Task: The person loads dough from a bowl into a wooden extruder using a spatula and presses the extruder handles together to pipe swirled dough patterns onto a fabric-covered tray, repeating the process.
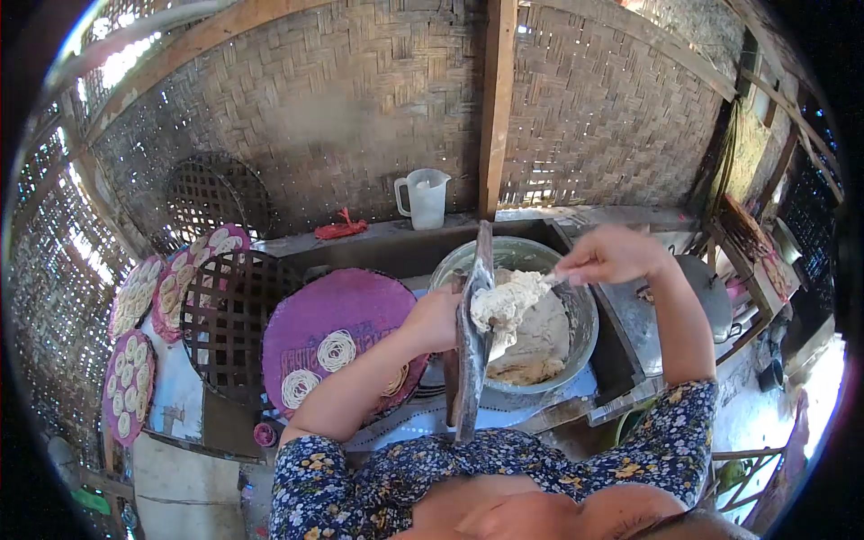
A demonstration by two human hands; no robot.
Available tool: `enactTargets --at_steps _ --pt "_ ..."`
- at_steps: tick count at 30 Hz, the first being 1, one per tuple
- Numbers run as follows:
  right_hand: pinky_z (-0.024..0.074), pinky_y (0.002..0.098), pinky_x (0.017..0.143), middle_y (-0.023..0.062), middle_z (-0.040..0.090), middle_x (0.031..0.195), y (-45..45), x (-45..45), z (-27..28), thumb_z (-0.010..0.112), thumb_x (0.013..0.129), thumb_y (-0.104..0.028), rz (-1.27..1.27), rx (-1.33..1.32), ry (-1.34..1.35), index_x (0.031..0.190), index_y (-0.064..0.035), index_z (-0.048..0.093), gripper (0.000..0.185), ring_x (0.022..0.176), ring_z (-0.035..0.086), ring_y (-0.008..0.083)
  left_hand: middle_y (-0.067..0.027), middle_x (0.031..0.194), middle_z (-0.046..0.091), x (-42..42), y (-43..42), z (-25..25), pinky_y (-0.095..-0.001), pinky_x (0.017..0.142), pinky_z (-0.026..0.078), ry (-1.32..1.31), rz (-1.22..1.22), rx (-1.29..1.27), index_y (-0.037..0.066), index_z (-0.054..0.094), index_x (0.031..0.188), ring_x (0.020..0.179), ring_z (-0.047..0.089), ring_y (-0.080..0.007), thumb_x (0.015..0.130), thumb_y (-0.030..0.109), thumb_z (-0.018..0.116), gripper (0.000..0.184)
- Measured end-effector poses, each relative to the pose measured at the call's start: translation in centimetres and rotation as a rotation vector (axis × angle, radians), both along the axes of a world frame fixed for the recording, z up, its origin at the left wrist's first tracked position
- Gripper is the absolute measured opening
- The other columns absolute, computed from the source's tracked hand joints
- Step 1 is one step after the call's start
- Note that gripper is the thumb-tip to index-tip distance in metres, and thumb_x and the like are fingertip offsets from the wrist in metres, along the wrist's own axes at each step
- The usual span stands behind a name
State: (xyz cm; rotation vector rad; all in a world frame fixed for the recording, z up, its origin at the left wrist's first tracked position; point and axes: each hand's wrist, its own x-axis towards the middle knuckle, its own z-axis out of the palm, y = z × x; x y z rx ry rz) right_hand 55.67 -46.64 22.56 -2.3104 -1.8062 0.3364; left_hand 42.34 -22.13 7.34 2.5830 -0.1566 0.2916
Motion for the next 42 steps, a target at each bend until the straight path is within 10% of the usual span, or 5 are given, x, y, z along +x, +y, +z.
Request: enactTargets --at_steps 9,19,38,42 --pt "0.0428 0.0355 0.058 0.0002 0.05 0.064 5.2 -9.5 -3.6 0.06 0.066 -0.015 0.197 0.299 -1.071 0.086 -0.0126 0.054 0.021 0.062 0.055 0.0198 -0.0171 0.104 0.061 0.8 -0.7 1.5 -0.0379 0.083 0.045 0.11 0.184 -0.178 0.013 0.055 0.114 0.097 0.058 -0.0332 0.073 0.041 0.061 0.05" --pt "0.0438 0.0368 0.054 0.005 0.049 0.057 -1.2 -5.7 1.1 0.066 0.064 -0.019 -0.228 0.648 -0.804 0.064 -0.0115 0.055 0.014 0.059 0.054 0.0258 -0.0217 0.101 0.059 3.7 2.3 -2.3 -0.0421 0.079 0.046 0.004 0.171 -0.078 0.01 0.062 0.102 0.092 0.057 -0.038 0.071 0.03 0.06 0.037" --pt "0.0473 0.0384 0.063 0.0032 0.057 0.067 -1.0 -1.6 -4.2 0.063 0.071 -0.023 -0.134 0.498 -0.569 0.075 -0.0166 0.06 0.008 0.069 0.059 0.0241 -0.0204 0.097 0.061 5.8 1.8 -2.5 -0.0427 0.078 0.046 0.169 0.152 0.058 0.008 0.061 0.104 0.091 0.057 -0.0385 0.082 0.042 0.045 0.043" --pt "0.0462 0.036 0.054 0.0047 0.059 0.062 -3.1 1.3 -5.8 0.07 0.062 -0.019 -0.343 0.643 -0.599 0.068 -0.0103 0.059 0.016 0.058 0.058 0.025 -0.0084 0.095 0.064 7.0 2.8 -4.5 -0.0323 0.073 0.047 0.158 0.095 -0.303 0.005 0.062 0.104 0.081 0.058 -0.0189 0.068 0.016 0.07 0.039"
